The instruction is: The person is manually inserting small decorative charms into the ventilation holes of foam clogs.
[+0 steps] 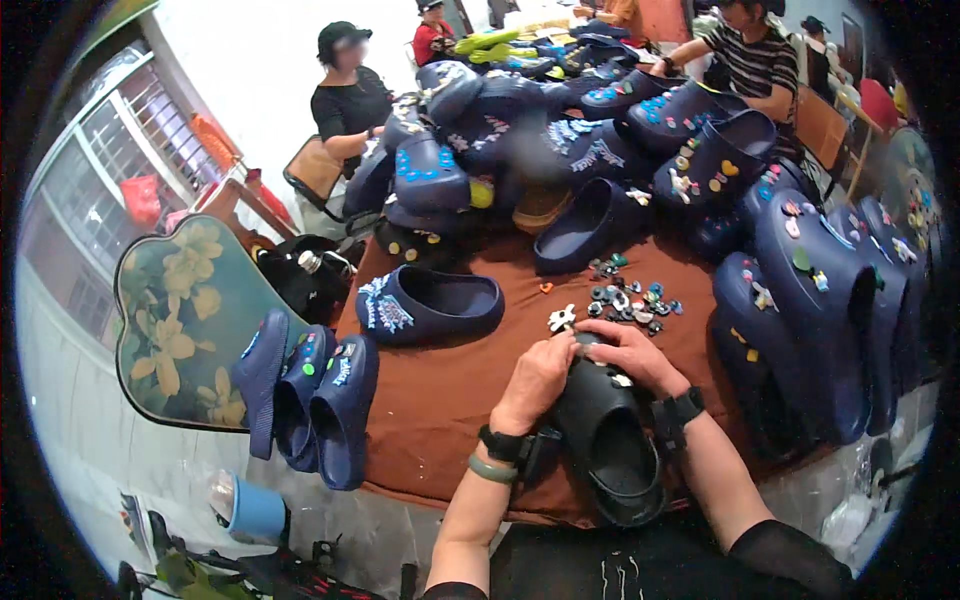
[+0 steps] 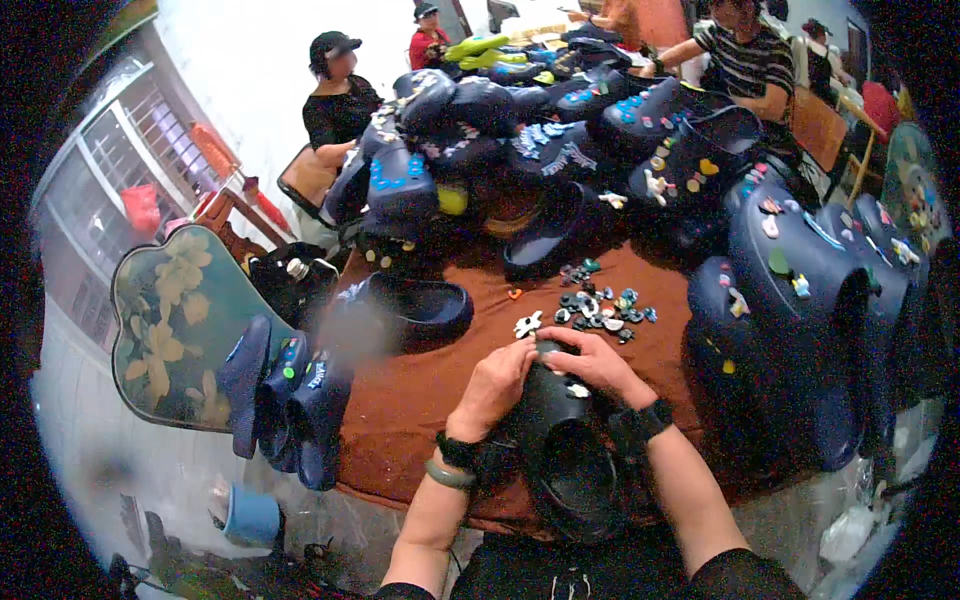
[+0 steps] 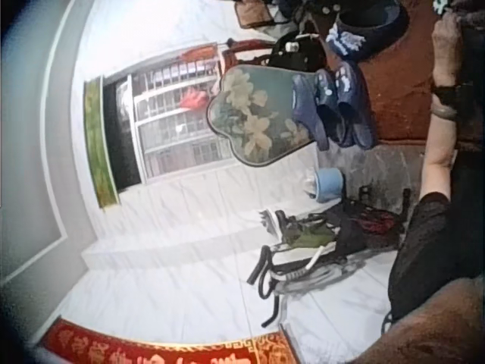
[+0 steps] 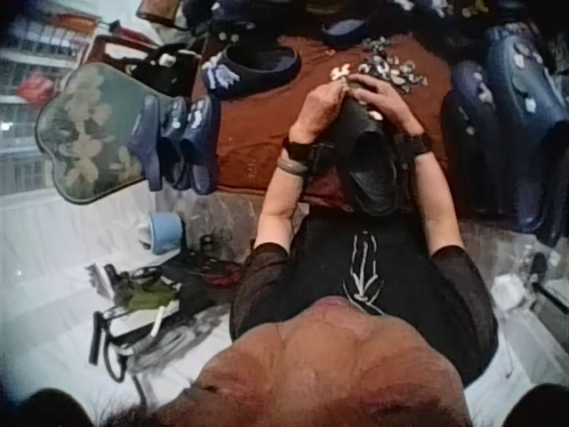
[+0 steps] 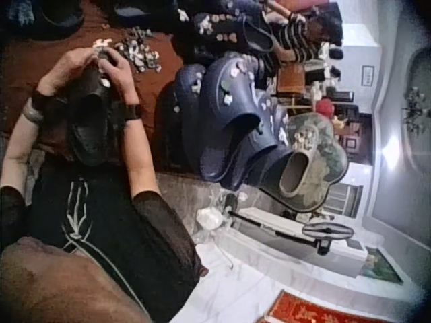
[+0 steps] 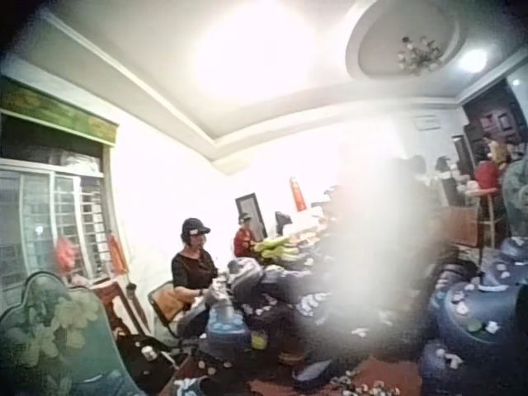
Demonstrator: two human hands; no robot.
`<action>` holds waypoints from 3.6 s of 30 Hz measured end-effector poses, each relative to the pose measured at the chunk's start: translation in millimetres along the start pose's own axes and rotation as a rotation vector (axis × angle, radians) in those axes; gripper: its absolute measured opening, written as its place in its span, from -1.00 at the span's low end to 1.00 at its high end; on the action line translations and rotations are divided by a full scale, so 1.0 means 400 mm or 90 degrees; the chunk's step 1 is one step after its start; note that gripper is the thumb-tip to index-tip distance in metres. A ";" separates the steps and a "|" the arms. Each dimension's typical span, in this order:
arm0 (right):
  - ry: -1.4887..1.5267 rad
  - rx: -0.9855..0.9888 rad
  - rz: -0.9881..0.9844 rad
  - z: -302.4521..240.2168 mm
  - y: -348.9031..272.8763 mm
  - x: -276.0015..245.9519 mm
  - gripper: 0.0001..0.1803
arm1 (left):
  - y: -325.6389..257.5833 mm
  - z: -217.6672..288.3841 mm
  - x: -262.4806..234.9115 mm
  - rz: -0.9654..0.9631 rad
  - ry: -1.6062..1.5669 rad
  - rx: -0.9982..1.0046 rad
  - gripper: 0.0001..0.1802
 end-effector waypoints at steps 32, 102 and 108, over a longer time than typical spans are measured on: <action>-0.019 -0.075 0.073 -0.008 0.041 -0.019 -0.90 | -0.027 -0.063 0.007 -0.177 -0.170 -0.208 -0.73; -0.147 -0.025 -0.148 -0.030 -0.003 0.048 -0.70 | -0.072 -0.116 0.068 0.123 -0.927 -0.548 -0.75; -0.182 -0.101 -0.107 -0.046 0.009 0.035 -0.78 | -0.049 -0.116 0.062 0.112 -0.930 -0.485 -0.66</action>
Point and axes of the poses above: each hand's wrist, its own y-axis towards the middle knuckle, its own x-axis out of the palm, z = x × y, the point moved 10 cm from there along y, towards the middle knuckle, and after that the axes turned 12 degrees about y, right-handed, at the moved point
